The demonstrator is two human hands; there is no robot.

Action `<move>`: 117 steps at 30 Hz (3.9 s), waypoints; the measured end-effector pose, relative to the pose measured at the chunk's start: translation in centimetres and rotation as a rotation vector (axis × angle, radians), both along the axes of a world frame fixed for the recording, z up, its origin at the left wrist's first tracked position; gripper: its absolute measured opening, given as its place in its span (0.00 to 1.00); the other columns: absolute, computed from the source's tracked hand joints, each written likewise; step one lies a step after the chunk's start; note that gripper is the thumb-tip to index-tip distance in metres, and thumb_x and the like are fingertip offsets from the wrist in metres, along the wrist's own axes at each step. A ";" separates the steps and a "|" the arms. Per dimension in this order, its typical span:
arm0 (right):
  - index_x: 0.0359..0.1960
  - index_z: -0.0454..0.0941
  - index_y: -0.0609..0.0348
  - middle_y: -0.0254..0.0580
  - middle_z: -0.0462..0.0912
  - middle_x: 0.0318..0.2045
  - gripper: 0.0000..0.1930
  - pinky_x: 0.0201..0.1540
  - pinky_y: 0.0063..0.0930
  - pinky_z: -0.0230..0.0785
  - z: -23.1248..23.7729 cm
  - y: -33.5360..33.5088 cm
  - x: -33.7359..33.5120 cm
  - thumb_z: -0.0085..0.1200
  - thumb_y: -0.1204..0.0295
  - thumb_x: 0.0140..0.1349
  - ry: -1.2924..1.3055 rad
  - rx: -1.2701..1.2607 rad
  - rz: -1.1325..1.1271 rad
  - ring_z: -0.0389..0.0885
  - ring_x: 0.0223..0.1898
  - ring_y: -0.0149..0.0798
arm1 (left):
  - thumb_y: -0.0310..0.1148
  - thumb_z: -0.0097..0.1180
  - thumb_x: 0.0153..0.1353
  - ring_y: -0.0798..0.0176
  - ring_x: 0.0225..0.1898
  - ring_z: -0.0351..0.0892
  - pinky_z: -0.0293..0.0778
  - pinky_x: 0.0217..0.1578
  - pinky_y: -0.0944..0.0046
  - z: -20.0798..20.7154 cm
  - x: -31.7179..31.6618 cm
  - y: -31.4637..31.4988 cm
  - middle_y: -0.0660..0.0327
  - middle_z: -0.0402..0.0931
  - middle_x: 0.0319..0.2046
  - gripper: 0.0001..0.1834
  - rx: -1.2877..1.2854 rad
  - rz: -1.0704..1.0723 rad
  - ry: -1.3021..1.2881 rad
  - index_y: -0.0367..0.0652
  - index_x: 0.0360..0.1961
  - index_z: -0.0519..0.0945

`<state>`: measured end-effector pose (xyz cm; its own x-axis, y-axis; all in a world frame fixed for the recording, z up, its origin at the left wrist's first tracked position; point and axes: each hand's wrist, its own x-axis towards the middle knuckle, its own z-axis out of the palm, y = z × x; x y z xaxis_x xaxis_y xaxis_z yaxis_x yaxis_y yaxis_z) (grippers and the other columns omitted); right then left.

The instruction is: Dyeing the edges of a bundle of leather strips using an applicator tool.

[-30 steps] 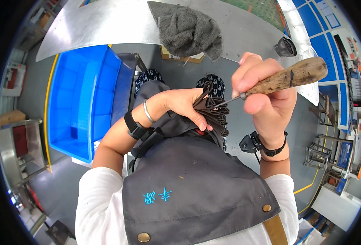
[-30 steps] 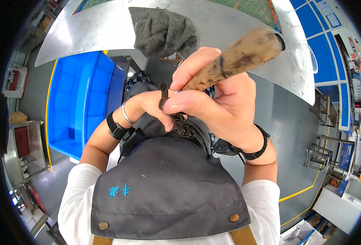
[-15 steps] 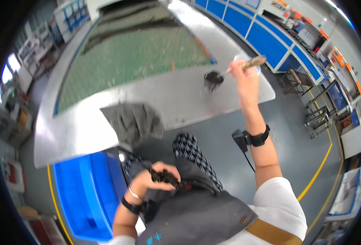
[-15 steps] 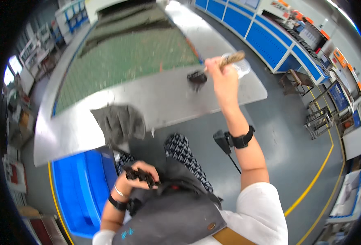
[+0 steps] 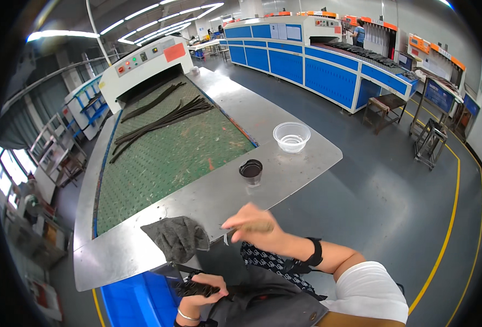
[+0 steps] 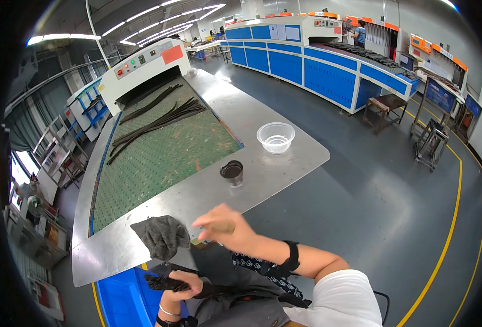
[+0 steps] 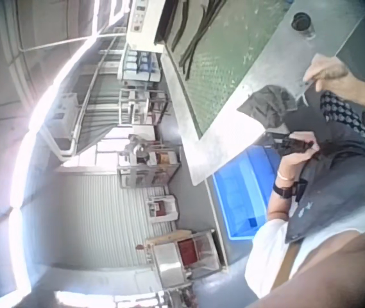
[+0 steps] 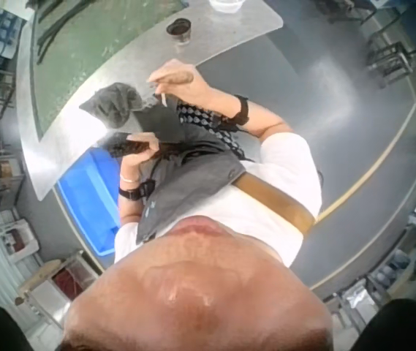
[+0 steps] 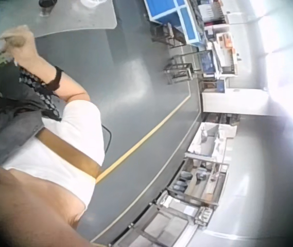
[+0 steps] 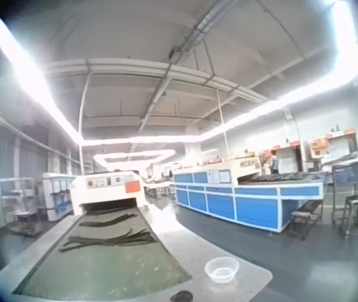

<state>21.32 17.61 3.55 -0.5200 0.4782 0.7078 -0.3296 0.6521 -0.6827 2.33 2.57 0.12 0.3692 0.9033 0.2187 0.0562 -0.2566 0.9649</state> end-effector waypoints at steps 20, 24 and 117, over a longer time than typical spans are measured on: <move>0.46 0.56 0.61 0.42 0.71 0.37 0.38 0.43 0.27 0.61 -6.1 -9.1 -5.3 0.67 0.57 0.38 -0.176 -0.187 0.952 0.70 0.42 0.33 | 0.48 0.49 0.50 0.60 0.13 0.68 0.63 0.16 0.66 8.5 4.6 -2.1 0.55 0.70 0.12 0.27 0.152 -0.291 -0.205 0.27 0.19 0.78; 0.44 0.58 0.61 0.39 0.72 0.29 0.28 0.32 0.20 0.63 -7.3 -10.9 -6.1 0.61 0.65 0.47 -0.162 -0.327 0.852 0.71 0.30 0.29 | 0.37 0.58 0.45 0.61 0.11 0.67 0.63 0.15 0.67 8.5 4.6 -2.2 0.55 0.70 0.11 0.17 0.190 -0.204 -0.265 0.28 0.17 0.77; 0.27 0.69 0.59 0.34 0.70 0.23 0.06 0.30 0.18 0.58 3.3 2.7 -0.1 0.48 0.71 0.57 0.311 -0.604 -0.003 0.65 0.24 0.25 | 0.18 0.54 0.41 0.67 0.28 0.77 0.72 0.29 0.72 -2.8 2.5 -1.9 0.60 0.76 0.26 0.18 0.053 0.460 0.038 0.34 0.38 0.71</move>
<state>21.24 20.28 6.81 -0.3337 0.8377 0.4324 -0.5684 0.1872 -0.8012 4.83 0.69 -2.67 -0.0581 0.9629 0.2635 0.2107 -0.2461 0.9461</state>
